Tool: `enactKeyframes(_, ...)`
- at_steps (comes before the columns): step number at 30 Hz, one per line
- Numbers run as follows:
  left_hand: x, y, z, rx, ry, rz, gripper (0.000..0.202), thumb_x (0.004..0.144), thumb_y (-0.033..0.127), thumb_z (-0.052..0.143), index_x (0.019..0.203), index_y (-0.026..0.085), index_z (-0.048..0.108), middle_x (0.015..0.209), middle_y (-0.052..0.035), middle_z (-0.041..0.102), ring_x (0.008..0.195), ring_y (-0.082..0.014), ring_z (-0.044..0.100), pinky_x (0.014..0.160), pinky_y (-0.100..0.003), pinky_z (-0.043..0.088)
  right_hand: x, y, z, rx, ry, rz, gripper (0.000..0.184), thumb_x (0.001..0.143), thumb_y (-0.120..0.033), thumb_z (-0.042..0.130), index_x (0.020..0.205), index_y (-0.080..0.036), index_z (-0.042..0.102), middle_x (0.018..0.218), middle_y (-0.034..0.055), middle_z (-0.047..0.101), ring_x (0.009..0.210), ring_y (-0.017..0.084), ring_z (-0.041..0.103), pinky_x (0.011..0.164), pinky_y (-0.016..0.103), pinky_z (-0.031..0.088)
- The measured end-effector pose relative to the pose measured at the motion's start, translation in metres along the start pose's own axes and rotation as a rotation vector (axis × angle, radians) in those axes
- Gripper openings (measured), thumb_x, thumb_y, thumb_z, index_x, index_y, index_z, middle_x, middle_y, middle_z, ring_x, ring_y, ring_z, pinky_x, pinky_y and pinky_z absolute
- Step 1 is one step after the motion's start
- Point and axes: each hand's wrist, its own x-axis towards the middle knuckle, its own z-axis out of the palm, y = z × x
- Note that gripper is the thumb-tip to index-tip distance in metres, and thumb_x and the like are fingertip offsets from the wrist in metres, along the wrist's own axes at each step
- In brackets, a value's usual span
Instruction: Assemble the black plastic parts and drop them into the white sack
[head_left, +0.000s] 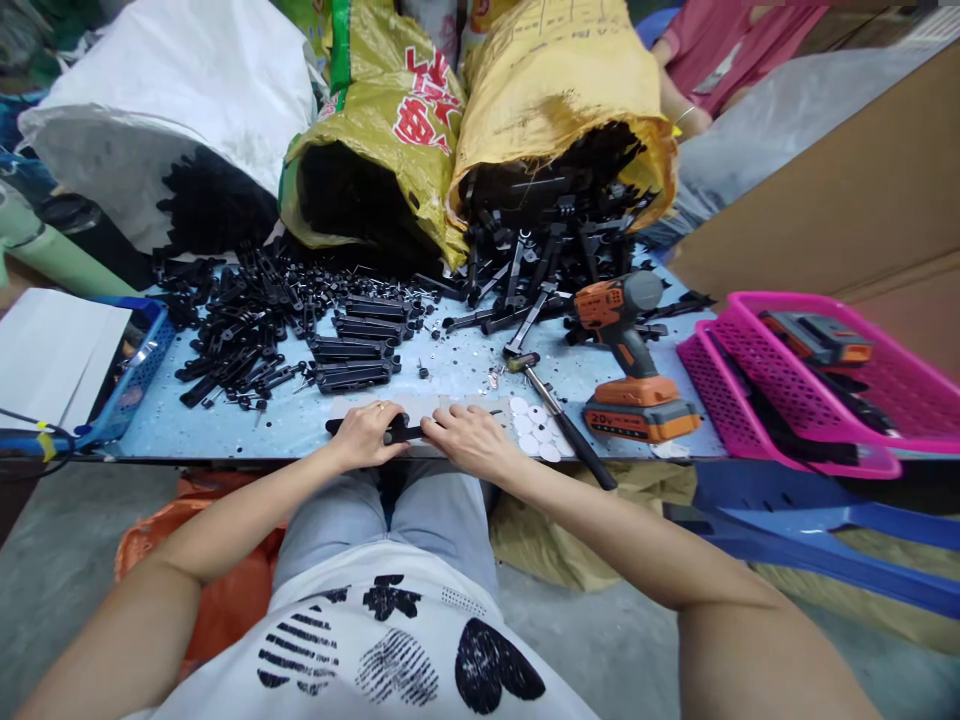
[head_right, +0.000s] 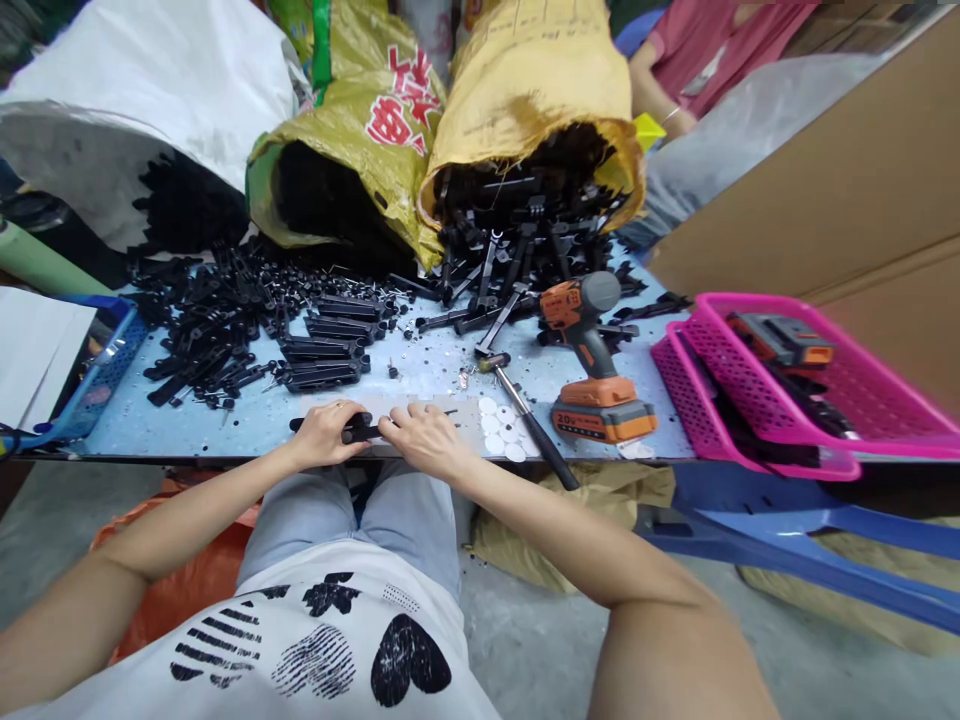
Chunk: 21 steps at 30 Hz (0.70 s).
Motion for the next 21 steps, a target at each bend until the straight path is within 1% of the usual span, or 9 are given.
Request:
enactKeyframes(5,0.007,0.003,0.001,0.003,-0.068,-0.005,0.045,0.077,0.052,0.06,0.106,0.018,0.053,0.097,-0.0092,0.064,0.091,-0.0253,0.061,0.078,-0.035,0.049,0.003,0.015,0.016,0.066,-0.007,-0.066,0.033,0.097,-0.042,0.034,0.102,-0.019,0.057,0.093,0.0069,0.061,0.085,0.018,0.052,0.067,0.029,0.027)
enactKeyframes(7,0.006,-0.009,-0.007,-0.019,0.012,0.001,0.042,0.081,0.046,0.057,0.111,0.017,0.052,0.108,-0.0108,0.061,0.103,-0.0261,0.057,0.088,-0.038,0.046,0.008,0.024,0.022,0.113,-0.001,-0.047,0.036,0.096,-0.046,0.036,0.101,-0.019,0.059,0.095,0.0071,0.063,0.088,0.018,0.052,0.071,0.029,0.028)
enactKeyframes(9,-0.002,-0.032,-0.02,-0.012,0.192,-0.159,0.031,0.086,0.03,0.047,0.113,0.017,0.052,0.113,-0.011,0.059,0.108,-0.0244,0.054,0.094,-0.038,0.043,0.017,0.031,0.025,0.148,0.042,0.044,0.037,0.096,-0.046,0.034,0.105,-0.019,0.058,0.1,0.0078,0.063,0.093,0.02,0.052,0.075,0.029,0.03)
enactKeyframes(11,-0.013,-0.062,-0.032,0.047,0.319,-0.446,0.029,0.084,0.016,0.039,0.108,0.015,0.054,0.102,-0.0112,0.061,0.1,-0.0236,0.056,0.091,-0.038,0.045,0.033,0.036,0.029,0.157,0.101,0.211,0.036,0.097,-0.043,0.033,0.112,-0.019,0.055,0.104,0.0092,0.062,0.096,0.021,0.052,0.076,0.03,0.032)
enactKeyframes(13,-0.022,-0.089,-0.039,0.112,0.266,-0.599,0.026,0.079,0.013,0.043,0.102,0.014,0.057,0.095,-0.0121,0.06,0.094,-0.0255,0.058,0.087,-0.039,0.046,0.056,0.038,0.034,0.147,0.122,0.397,0.036,0.096,-0.041,0.037,0.117,-0.016,0.052,0.104,0.0112,0.061,0.096,0.023,0.053,0.075,0.03,0.035)
enactKeyframes(15,-0.028,-0.105,-0.041,0.14,0.18,-0.609,0.023,0.077,0.015,0.048,0.097,0.013,0.059,0.095,-0.0131,0.06,0.093,-0.0267,0.059,0.085,-0.04,0.047,0.078,0.039,0.04,0.152,0.071,0.485,0.033,0.094,-0.037,0.041,0.115,-0.013,0.053,0.102,0.0128,0.061,0.094,0.024,0.054,0.072,0.03,0.038)
enactKeyframes(17,-0.031,-0.109,-0.041,0.135,0.174,-0.597,0.02,0.077,0.015,0.049,0.094,0.013,0.06,0.095,-0.0134,0.061,0.092,-0.0266,0.06,0.085,-0.04,0.047,0.093,0.04,0.044,0.194,0.023,0.474,0.027,0.093,-0.028,0.042,0.111,-0.013,0.056,0.102,0.013,0.06,0.091,0.022,0.056,0.07,0.029,0.039)
enactKeyframes(19,-0.036,-0.103,-0.04,0.085,0.268,-0.621,0.018,0.079,0.016,0.049,0.093,0.013,0.06,0.091,-0.0121,0.062,0.089,-0.0253,0.061,0.084,-0.04,0.048,0.095,0.042,0.044,0.277,0.048,0.424,0.026,0.093,-0.021,0.04,0.109,-0.014,0.059,0.104,0.0123,0.059,0.088,0.02,0.057,0.071,0.028,0.041)
enactKeyframes(21,-0.045,-0.088,-0.038,-0.099,0.404,-0.63,0.017,0.081,0.022,0.051,0.093,0.014,0.06,0.087,-0.0093,0.063,0.081,-0.0215,0.063,0.08,-0.037,0.05,0.087,0.044,0.038,0.397,0.129,0.362,0.027,0.091,-0.021,0.042,0.11,-0.015,0.06,0.103,0.0107,0.059,0.085,0.018,0.058,0.074,0.028,0.043)
